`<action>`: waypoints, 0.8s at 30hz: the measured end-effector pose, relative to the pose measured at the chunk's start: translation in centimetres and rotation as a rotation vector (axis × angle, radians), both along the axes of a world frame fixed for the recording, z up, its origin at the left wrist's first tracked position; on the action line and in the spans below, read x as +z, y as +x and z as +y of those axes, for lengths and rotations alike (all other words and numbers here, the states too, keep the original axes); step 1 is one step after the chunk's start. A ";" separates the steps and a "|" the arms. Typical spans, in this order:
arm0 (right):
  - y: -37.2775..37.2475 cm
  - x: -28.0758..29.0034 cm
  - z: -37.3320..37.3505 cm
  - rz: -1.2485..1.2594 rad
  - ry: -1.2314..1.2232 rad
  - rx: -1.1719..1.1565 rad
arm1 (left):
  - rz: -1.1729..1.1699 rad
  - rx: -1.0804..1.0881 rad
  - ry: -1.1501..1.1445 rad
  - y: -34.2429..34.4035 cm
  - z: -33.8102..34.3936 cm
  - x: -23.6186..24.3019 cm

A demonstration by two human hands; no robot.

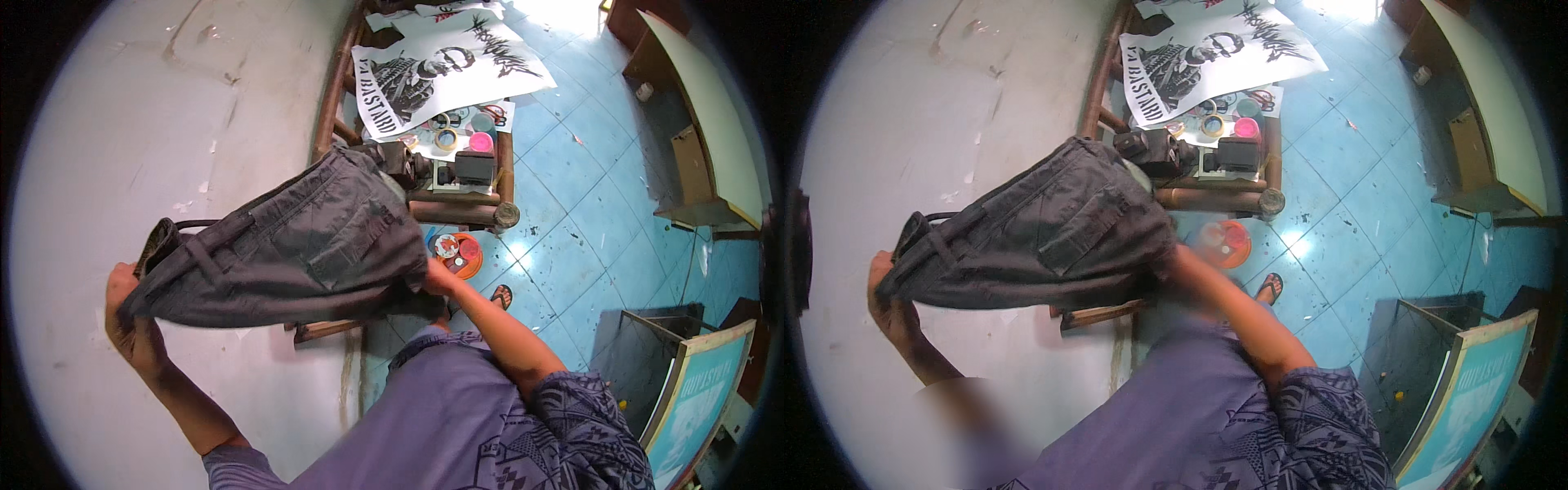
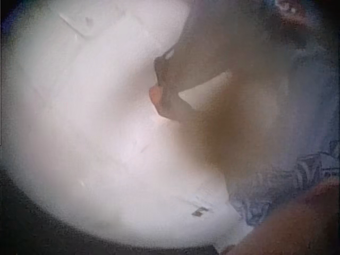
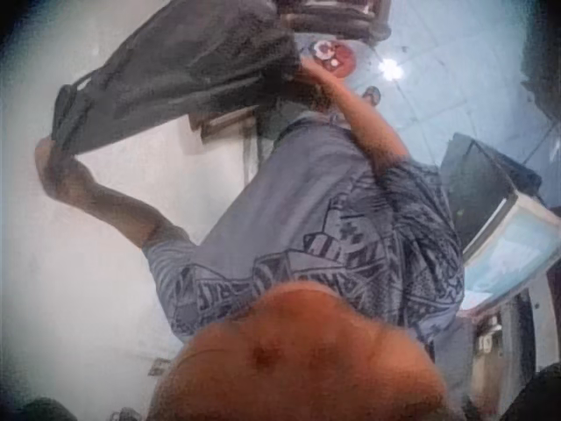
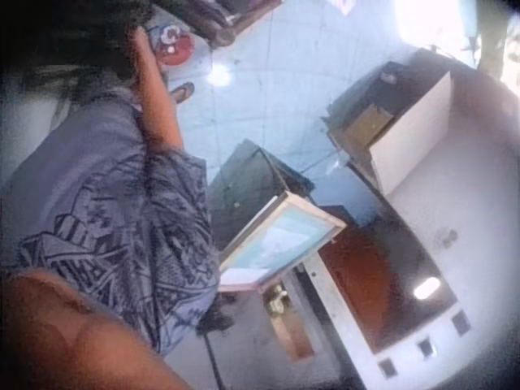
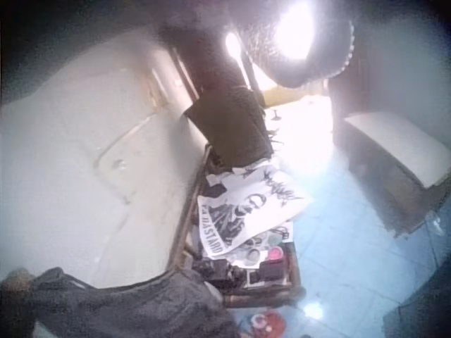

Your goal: The person tapes a white sheet onto a screen printing frame, cuts the tape with scissors, and repositions the frame. They handle a printed design sheet and a roll of tape while working in a cluttered room.

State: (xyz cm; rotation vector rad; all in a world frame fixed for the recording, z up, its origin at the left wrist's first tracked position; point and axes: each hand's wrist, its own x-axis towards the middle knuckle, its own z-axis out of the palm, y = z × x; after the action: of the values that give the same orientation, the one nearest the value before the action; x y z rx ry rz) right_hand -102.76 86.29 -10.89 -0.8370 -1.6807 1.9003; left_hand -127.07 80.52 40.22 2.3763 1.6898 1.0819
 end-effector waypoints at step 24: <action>-4.1 17.4 4.0 -0.157 0.195 -0.304 | -1.585 -0.161 -0.189 -2.4 9.0 1.4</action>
State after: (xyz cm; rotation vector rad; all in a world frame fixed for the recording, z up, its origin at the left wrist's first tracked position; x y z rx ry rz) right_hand -106.88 90.31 6.53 -1.1139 -1.6843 1.4762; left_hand -129.44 89.56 41.64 0.7832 0.8292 1.7936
